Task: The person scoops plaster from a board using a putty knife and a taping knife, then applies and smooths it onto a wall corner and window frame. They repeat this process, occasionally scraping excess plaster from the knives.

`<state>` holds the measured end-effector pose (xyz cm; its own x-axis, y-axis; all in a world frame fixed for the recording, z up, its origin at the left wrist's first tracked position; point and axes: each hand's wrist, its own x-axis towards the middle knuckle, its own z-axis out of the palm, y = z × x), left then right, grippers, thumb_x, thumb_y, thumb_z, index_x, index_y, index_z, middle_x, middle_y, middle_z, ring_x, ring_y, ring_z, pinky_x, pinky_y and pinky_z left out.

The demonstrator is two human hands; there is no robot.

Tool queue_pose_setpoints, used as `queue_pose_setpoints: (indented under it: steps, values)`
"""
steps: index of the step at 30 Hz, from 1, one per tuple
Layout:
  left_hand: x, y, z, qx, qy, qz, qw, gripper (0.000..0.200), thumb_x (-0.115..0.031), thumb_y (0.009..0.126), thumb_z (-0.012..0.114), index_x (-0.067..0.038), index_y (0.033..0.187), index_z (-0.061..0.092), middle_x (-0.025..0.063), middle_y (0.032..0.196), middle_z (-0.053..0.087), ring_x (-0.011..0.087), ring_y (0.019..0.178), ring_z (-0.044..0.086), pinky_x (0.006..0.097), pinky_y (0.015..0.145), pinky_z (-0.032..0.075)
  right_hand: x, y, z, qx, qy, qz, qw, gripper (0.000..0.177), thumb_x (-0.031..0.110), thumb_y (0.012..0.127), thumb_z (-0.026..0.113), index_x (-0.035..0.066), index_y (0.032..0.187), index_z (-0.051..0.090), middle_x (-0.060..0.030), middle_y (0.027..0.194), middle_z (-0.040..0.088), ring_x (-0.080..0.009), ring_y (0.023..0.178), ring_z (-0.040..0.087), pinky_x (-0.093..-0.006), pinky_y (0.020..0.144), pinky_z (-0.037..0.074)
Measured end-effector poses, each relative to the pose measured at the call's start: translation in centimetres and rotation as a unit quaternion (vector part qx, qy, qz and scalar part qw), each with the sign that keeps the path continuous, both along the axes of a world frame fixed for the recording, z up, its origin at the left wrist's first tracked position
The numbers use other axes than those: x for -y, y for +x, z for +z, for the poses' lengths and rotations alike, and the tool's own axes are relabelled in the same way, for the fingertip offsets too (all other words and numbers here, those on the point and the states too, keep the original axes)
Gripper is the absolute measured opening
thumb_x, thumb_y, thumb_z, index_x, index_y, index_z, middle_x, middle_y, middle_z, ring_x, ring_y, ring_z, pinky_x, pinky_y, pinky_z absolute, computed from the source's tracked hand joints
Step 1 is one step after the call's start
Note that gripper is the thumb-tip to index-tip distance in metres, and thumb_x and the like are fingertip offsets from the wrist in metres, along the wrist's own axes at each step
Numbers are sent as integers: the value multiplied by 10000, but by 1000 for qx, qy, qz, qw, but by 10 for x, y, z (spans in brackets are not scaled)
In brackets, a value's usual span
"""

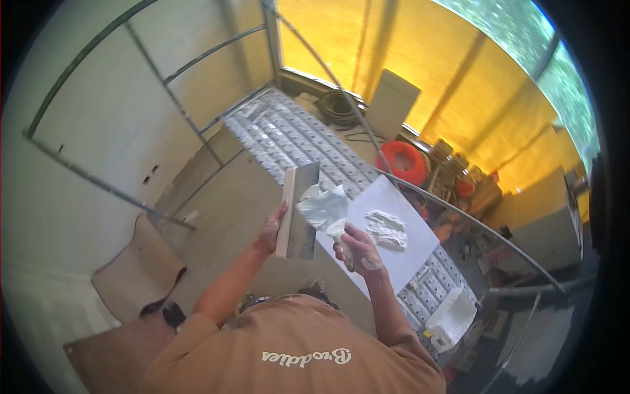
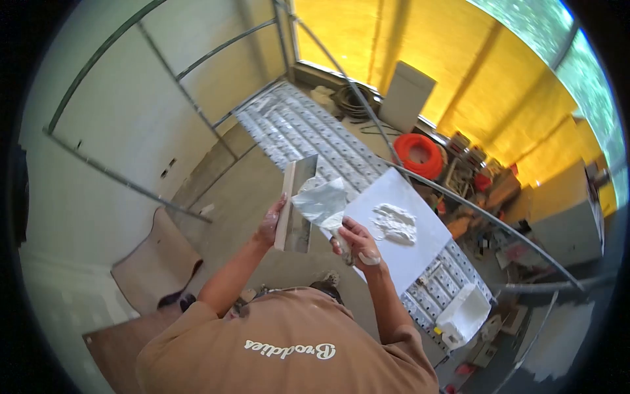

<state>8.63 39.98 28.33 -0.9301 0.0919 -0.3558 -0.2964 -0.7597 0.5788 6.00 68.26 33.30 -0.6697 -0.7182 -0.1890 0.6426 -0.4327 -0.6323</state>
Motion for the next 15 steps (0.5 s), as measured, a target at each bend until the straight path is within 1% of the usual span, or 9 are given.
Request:
queue_pose_setpoints:
  steps: [2,3,4,6,7,11,13,14,15]
  values:
    - [39,20,-31,-57,-11,52,997,470,-435,1051,440,-68,1315,564,90,1130,699,213,997,692,391,913,570,29,-9,-20,17,45,-17,999,376,159,977,620,12,1307,519,-60,981,629,-141,750,604,-270,598,496]
    - [82,31,-94,-13,46,107,993,478,-449,1042,458,-66,1305,573,86,1127,703,212,992,693,389,912,570,41,-14,-24,-26,73,-22,997,379,158,978,616,14,1313,514,-61,990,628,-140,752,601,-270,597,495]
    - [102,49,-81,-16,48,126,991,478,-449,1042,458,-66,1305,573,86,1127,703,212,992,693,389,912,570,55,-16,-27,-67,99,-28,992,382,156,979,613,16,1319,510,-62,1000,627,-139,754,599,-271,596,495]
    - [136,88,-18,-45,53,114,991,473,-428,1050,445,-68,1343,534,81,1168,679,203,1033,680,376,929,563,95,-8,-12,-64,64,6,996,381,150,985,598,18,1329,500,-61,1023,621,-138,748,584,-269,595,490]
    - [150,106,0,-42,24,168,985,474,-436,1043,458,-66,1328,547,88,1157,684,210,1017,686,380,922,568,119,2,-3,-47,41,27,998,357,136,990,588,23,1319,507,-56,1042,618,-143,754,575,-272,596,481]
    - [220,178,8,-55,17,228,972,482,-448,1045,447,-64,1312,563,105,1157,690,242,1011,694,397,914,568,232,49,14,-49,-15,93,994,331,135,1001,570,32,1309,508,-54,1080,599,-155,761,553,-286,606,458]
    - [244,213,11,-46,12,262,964,451,-420,1042,473,-60,1301,556,97,1145,683,205,994,692,389,896,577,293,74,5,-71,-29,115,990,334,142,1004,569,36,1313,503,-50,1074,597,-156,760,552,-290,612,456]
    - [260,228,5,-49,12,287,957,451,-420,1042,473,-60,1301,556,97,1145,683,205,994,692,389,896,577,325,84,-17,-210,64,81,972,317,79,973,586,32,1282,533,-69,1111,595,-175,796,567,-299,646,472]
    - [276,240,-5,-48,21,302,952,452,-420,1041,475,-56,1297,556,99,1143,682,206,989,694,389,890,580,357,95,-39,-347,149,41,925,310,17,943,603,28,1251,564,-87,1147,593,-194,832,581,-308,680,488]
